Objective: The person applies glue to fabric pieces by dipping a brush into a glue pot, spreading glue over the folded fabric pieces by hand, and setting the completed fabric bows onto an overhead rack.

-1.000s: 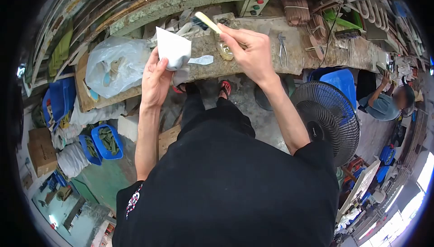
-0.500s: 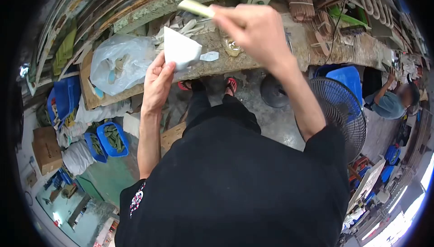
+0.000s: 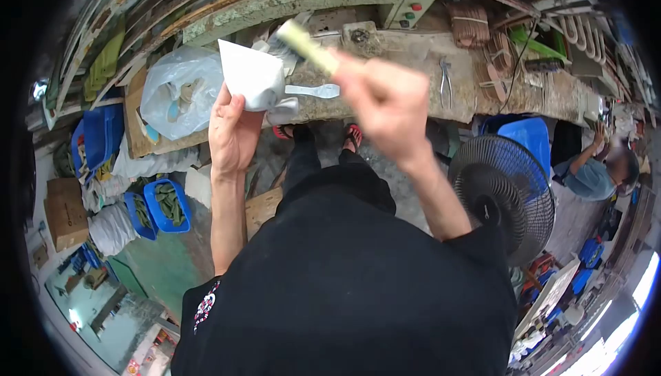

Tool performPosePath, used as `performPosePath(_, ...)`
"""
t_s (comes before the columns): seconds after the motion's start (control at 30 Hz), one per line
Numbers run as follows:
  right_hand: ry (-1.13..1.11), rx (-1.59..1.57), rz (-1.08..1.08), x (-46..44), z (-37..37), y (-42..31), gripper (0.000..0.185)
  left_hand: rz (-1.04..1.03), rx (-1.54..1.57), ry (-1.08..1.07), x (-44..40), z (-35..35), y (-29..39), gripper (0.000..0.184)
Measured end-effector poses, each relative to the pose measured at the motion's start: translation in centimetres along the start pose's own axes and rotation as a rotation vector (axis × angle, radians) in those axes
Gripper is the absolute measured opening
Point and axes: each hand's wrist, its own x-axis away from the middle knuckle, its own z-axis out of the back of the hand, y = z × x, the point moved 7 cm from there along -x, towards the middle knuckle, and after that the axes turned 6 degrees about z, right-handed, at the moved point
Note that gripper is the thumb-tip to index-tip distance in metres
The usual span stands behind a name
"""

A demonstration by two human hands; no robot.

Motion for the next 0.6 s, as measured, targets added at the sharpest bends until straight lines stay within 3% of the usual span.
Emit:
performPosePath(0.03,-0.016,-0.103,0.001,0.6,-1.3,-1.1,0.024,0.022,0.035,0.031,0.5,0.0,0.0,0.052)
performPosePath(0.07,-0.157,0.065,0.015,0.7,-2.7,-0.4,0.023,0.029,0.033,-0.028,0.4,-0.4,0.2,0.052)
performPosePath(0.1,-0.07,-0.081,-0.238,1.4,-2.9,2.2,0.023,0.035,0.035,-0.011,0.2,0.1,-0.1,0.052)
performPosePath(0.17,0.039,-0.08,-0.369,1.6,-1.4,3.4,0.023,0.011,0.07,-0.001,-0.1,0.2,-0.2,0.05)
performPosePath(0.2,0.132,-0.162,-0.24,1.2,-1.0,1.9,0.024,-0.004,0.066,-0.002,-0.3,0.0,0.1,0.05)
performPosePath(0.23,0.088,-0.169,-0.04,1.4,-1.1,0.4,0.024,0.005,0.1,-0.005,-0.2,-0.2,0.1,0.05)
performPosePath(0.27,-0.034,-0.09,-0.051,1.5,-2.0,-0.4,0.024,0.029,0.137,-0.003,0.3,-0.4,-0.1,0.05)
performPosePath(0.4,0.128,-0.137,-0.41,3.4,-2.0,4.1,0.024,0.003,0.136,-0.032,-0.2,-0.7,0.2,0.051)
performPosePath(0.47,0.114,-0.187,-0.012,2.3,-1.3,0.7,0.024,0.003,0.074,0.001,-0.5,-1.2,0.6,0.052)
performPosePath(0.5,-0.058,0.032,0.007,1.4,-2.0,-0.4,0.023,0.018,0.072,0.008,-0.2,-1.4,0.5,0.052)
performPosePath(0.57,-0.136,0.117,-0.145,1.3,-2.3,4.4,0.021,0.035,0.017,-0.014,0.2,-1.4,0.4,0.052)
performPosePath(0.6,-0.087,0.029,-0.331,1.2,-1.2,6.2,0.022,0.062,-0.022,-0.019,0.2,-1.4,0.2,0.052)
